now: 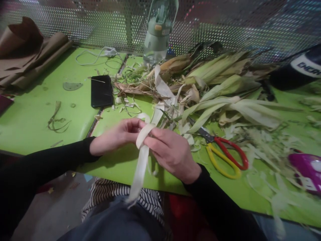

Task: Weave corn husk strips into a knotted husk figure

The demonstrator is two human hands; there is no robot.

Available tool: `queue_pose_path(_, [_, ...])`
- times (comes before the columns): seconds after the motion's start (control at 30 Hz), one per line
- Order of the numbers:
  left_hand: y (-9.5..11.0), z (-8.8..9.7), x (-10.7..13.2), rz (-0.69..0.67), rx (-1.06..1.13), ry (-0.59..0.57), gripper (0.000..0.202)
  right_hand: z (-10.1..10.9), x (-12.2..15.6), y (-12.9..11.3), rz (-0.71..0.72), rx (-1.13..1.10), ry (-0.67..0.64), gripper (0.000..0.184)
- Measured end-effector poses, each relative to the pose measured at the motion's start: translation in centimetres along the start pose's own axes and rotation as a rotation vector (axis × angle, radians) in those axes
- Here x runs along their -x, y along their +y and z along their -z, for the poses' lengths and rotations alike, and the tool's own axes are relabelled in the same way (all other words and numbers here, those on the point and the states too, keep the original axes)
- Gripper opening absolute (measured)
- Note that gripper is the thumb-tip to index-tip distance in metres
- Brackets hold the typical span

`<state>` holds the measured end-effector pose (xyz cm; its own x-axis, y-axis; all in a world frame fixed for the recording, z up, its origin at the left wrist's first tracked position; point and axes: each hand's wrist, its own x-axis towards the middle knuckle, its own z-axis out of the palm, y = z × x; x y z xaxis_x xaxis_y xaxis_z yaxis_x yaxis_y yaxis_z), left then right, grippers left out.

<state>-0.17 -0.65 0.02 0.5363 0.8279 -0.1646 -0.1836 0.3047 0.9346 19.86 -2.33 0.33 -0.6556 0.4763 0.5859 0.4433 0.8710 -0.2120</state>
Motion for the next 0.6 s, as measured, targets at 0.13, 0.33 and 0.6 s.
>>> queue_pose_path(0.13, [0.1, -0.2, 0.2, -0.118, -0.292, 0.046, 0.011, -0.4, -0.2, -0.3, -0.247, -0.042, 0.09, 0.02])
queue_pose_path(0.33, [0.7, -0.1, 0.0, 0.03, 0.058, 0.037, 0.015, -0.3, -0.8, -0.2, -0.577, -0.088, 0.213, 0.014])
queue_pose_path(0.6, [1.4, 0.0, 0.0, 0.091, 0.165, 0.094, 0.014, -0.2, -0.4, 0.2, -0.288, 0.02, 0.309, 0.012])
